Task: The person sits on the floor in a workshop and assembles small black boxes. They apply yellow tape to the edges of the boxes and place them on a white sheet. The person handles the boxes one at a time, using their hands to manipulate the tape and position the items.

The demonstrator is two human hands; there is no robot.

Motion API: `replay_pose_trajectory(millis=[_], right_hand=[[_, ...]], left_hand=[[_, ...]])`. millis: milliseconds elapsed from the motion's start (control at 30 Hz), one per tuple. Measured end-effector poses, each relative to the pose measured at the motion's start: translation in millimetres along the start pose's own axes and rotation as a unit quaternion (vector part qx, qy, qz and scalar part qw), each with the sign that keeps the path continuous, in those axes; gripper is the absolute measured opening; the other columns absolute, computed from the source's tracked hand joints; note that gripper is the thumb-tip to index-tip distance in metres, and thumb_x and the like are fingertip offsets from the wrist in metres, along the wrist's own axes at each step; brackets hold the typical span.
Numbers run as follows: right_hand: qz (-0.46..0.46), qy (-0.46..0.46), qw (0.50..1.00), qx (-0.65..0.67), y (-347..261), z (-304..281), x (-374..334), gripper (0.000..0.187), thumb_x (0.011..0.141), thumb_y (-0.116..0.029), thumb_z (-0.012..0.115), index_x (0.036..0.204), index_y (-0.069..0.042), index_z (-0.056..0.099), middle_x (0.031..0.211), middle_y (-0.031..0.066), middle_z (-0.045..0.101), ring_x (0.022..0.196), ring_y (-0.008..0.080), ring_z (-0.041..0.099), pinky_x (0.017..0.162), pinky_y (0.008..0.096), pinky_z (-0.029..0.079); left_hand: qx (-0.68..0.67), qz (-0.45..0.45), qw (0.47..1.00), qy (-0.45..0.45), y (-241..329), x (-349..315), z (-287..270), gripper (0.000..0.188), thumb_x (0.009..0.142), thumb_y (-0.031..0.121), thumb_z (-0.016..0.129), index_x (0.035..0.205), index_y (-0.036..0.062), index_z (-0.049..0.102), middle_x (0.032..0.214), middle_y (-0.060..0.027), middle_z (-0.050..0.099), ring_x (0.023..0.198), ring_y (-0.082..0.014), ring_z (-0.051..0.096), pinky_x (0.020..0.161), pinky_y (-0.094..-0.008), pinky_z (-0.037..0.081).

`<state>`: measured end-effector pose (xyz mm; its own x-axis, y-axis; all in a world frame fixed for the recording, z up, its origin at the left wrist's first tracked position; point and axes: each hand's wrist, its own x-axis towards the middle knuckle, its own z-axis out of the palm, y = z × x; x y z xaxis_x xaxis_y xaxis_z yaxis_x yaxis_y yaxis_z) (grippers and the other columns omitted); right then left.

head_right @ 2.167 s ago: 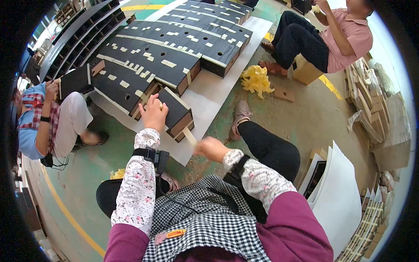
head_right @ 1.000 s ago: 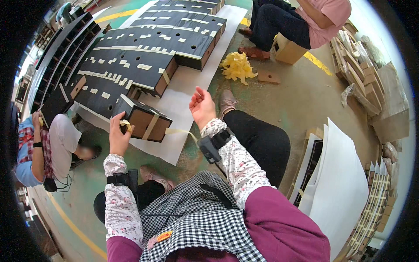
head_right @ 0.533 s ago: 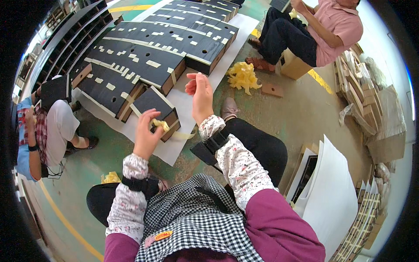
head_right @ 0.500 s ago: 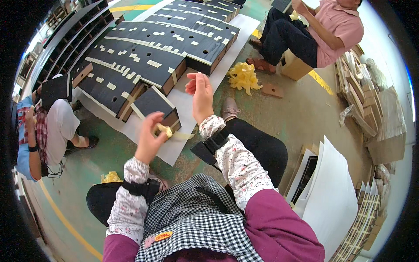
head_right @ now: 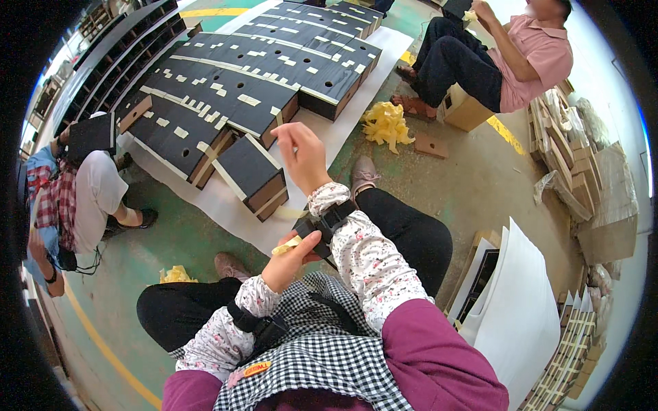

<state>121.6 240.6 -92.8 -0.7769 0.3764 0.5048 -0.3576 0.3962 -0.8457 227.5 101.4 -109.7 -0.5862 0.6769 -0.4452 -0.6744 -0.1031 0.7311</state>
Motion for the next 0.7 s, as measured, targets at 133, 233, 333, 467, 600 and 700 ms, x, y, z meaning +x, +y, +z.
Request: replay_pose_trajectory(millis=[133,233,333,467,600,700], right_hand=[[0.030,-0.022,0.998,0.046,3,4,-4,0.023,0.091,-0.021,0.047,0.083,-0.003,0.059,0.068,-0.0003,0.054,0.061,0.0095,0.051,0.057,0.0245,0.042],[0.214,0.080,0.943,0.243,19,2,-5,0.025,0.091,-0.023,0.046,0.083,-0.005,0.060,0.067,-0.0010,0.054,0.059,0.0092,0.050,0.055,0.0235,0.041],[0.317,0.088,0.890,0.316,37,-3,-12,0.027,0.091,-0.027,0.046,0.085,-0.006,0.061,0.065,-0.0020,0.054,0.059,0.0072,0.050,0.056,0.0207,0.039],[0.378,0.005,0.888,0.260,66,-2,-36,0.027,0.091,-0.027,0.046,0.088,-0.005,0.061,0.069,0.0000,0.055,0.063,0.0078,0.050,0.057,0.0215,0.040],[0.421,-0.032,0.889,0.174,122,2,-82,0.025,0.087,-0.025,0.051,0.093,-0.002,0.059,0.077,0.0038,0.059,0.067,0.0123,0.053,0.061,0.0254,0.044],[0.305,-0.093,0.948,-0.010,158,13,-126,0.028,0.083,-0.021,0.057,0.099,0.002,0.057,0.088,0.0127,0.063,0.082,0.0228,0.060,0.074,0.0323,0.047]], left_hand=[[-0.032,-0.019,0.999,-0.005,-8,-2,2,0.029,0.086,0.026,0.060,0.102,0.0020,0.054,0.093,-0.0046,0.062,0.080,-0.0134,0.061,0.075,-0.0278,0.051],[-0.027,-0.031,0.999,-0.031,-4,-5,4,0.039,0.084,0.030,0.062,0.110,0.0029,0.052,0.098,-0.0036,0.061,0.086,-0.0117,0.060,0.075,-0.0266,0.051],[-0.014,-0.063,0.998,-0.026,-4,-2,6,0.040,0.085,0.030,0.062,0.112,0.0038,0.050,0.097,-0.0035,0.061,0.086,-0.0119,0.060,0.075,-0.0265,0.051],[0.095,-0.066,0.992,-0.054,-8,11,-22,0.043,0.089,0.039,0.052,0.110,0.0015,0.050,0.093,-0.0060,0.061,0.079,-0.0128,0.061,0.068,-0.0262,0.050],[0.292,0.230,0.925,0.078,43,25,-58,0.020,0.090,0.021,0.051,0.094,0.0027,0.057,0.085,-0.0036,0.060,0.071,-0.0108,0.056,0.059,-0.0245,0.044],[0.513,0.308,0.788,0.144,97,56,-55,0.026,0.082,0.023,0.059,0.100,0.0038,0.058,0.103,-0.0132,0.058,0.099,-0.0273,0.054,0.086,-0.0384,0.041]])
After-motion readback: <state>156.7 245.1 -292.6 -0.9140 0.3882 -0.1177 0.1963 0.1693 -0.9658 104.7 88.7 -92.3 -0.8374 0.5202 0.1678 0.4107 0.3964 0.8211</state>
